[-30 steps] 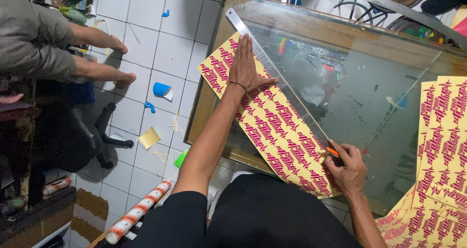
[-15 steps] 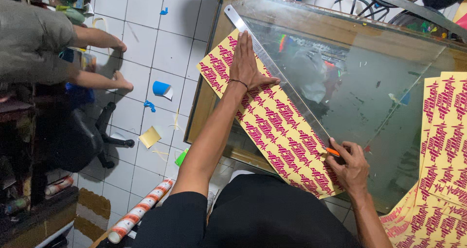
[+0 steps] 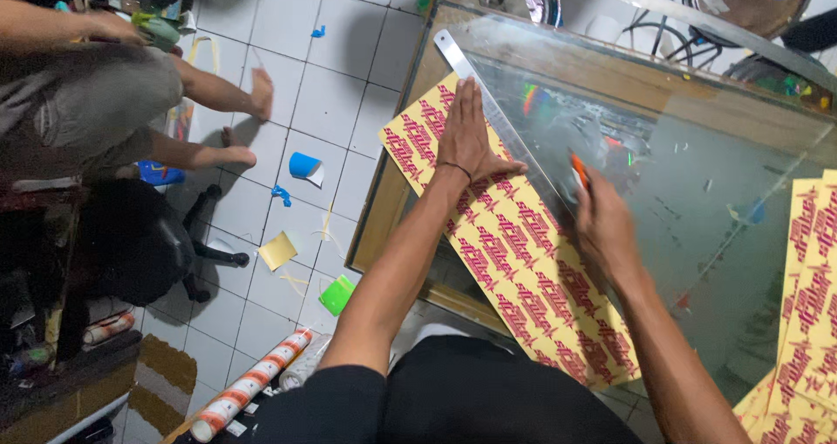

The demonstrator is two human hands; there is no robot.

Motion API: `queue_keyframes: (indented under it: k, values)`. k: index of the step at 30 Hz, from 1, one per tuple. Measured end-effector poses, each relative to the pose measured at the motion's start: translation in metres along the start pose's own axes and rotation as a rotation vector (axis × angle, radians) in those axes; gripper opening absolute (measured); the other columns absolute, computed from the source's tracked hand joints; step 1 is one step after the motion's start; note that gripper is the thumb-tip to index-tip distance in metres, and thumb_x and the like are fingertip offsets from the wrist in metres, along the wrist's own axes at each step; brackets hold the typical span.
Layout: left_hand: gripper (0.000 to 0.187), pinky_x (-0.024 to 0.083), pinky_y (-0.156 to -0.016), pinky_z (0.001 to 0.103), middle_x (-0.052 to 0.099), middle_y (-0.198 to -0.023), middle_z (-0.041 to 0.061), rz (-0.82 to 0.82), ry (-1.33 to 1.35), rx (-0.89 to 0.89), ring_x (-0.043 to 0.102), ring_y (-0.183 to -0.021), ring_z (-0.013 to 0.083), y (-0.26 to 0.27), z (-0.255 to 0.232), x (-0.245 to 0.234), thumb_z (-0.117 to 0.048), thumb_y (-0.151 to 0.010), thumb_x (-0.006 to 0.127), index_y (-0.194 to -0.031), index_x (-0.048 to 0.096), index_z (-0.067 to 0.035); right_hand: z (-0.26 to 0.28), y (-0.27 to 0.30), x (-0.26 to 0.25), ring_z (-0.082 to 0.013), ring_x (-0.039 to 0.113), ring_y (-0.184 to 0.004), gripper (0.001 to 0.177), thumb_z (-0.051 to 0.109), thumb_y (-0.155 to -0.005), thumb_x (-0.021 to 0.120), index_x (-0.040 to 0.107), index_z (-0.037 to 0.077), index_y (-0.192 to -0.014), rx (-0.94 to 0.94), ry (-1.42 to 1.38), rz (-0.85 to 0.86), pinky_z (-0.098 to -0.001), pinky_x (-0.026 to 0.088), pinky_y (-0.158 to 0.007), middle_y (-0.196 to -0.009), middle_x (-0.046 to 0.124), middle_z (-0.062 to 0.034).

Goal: The person uses a metal ruler and a utility knife to cut a large sheet of yellow stickers with red text into smaller strips on a glass table. The person repeatedly aligns the ruler and slices through the material to separate the sticker sections.

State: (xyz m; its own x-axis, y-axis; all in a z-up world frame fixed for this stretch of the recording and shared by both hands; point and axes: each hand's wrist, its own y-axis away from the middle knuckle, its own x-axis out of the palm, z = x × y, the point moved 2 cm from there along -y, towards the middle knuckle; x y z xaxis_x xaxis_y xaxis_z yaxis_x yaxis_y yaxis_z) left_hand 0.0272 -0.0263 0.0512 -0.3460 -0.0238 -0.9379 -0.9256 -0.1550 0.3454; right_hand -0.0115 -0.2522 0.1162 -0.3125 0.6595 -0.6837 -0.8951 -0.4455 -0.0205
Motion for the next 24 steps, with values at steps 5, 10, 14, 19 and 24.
queue_keyframes:
  k: [5, 10, 14, 19, 24]
  values:
    - [0.150, 0.016, -0.127, 0.039, 0.008, -0.163, 0.022, 0.001, 0.008, 0.012, 0.006, -0.154, 0.0337, -0.005, 0.002, 0.005, -0.096, -0.053, 0.060, -0.155, 0.012, 0.003, -0.024, -0.117, 0.080, -0.0476, 0.063, -0.102, 0.032, 0.017, -0.103, 0.046, 0.052, 0.008, -0.133, -0.015, 0.078, 0.112, -0.0606, 0.048, -0.085, -0.108, 0.066, -0.0246]
    - [0.090, 0.022, -0.124, 0.038, 0.019, -0.162, 0.019, -0.237, -0.082, -0.016, 0.012, -0.152, 0.0337, -0.034, 0.002, 0.075, -0.057, -0.091, 0.057, -0.154, 0.025, -0.001, -0.011, -0.183, 0.108, -0.0471, 0.063, -0.104, 0.036, 0.017, -0.102, 0.033, 0.052, 0.011, -0.132, -0.134, 0.078, 0.214, -0.0614, 0.048, -0.084, -0.109, 0.066, -0.0234]
    - [0.081, 0.018, -0.125, 0.035, 0.016, -0.163, 0.014, -0.198, -0.086, -0.051, 0.011, -0.153, 0.0308, 0.003, 0.001, 0.009, -0.040, -0.087, 0.055, -0.154, 0.028, -0.004, -0.008, -0.191, 0.126, -0.0399, 0.069, -0.095, 0.037, 0.015, -0.101, 0.034, 0.054, 0.016, -0.131, -0.144, 0.280, 0.301, -0.0532, 0.055, -0.080, -0.103, 0.068, -0.0150]
    - [0.069, 0.012, -0.126, 0.034, 0.009, -0.165, 0.012, -0.145, -0.161, -0.070, 0.005, -0.153, 0.0297, 0.002, -0.001, 0.011, -0.034, -0.094, 0.046, -0.155, 0.029, -0.007, 0.001, -0.183, 0.119, -0.0461, 0.069, -0.084, 0.032, 0.013, -0.099, 0.035, 0.053, 0.013, -0.126, -0.133, 0.372, 0.318, -0.0588, 0.056, -0.071, -0.100, 0.066, -0.0180]
    - [0.083, 0.009, -0.126, 0.036, 0.015, -0.163, 0.012, -0.131, -0.114, -0.069, 0.007, -0.153, 0.0304, -0.021, -0.005, 0.045, -0.045, -0.088, 0.054, -0.154, 0.025, -0.005, -0.010, -0.163, 0.112, -0.0518, 0.067, -0.077, 0.030, 0.009, -0.098, 0.035, 0.048, 0.010, -0.124, -0.179, 0.384, 0.320, -0.0626, 0.054, -0.066, -0.092, 0.061, -0.0217]
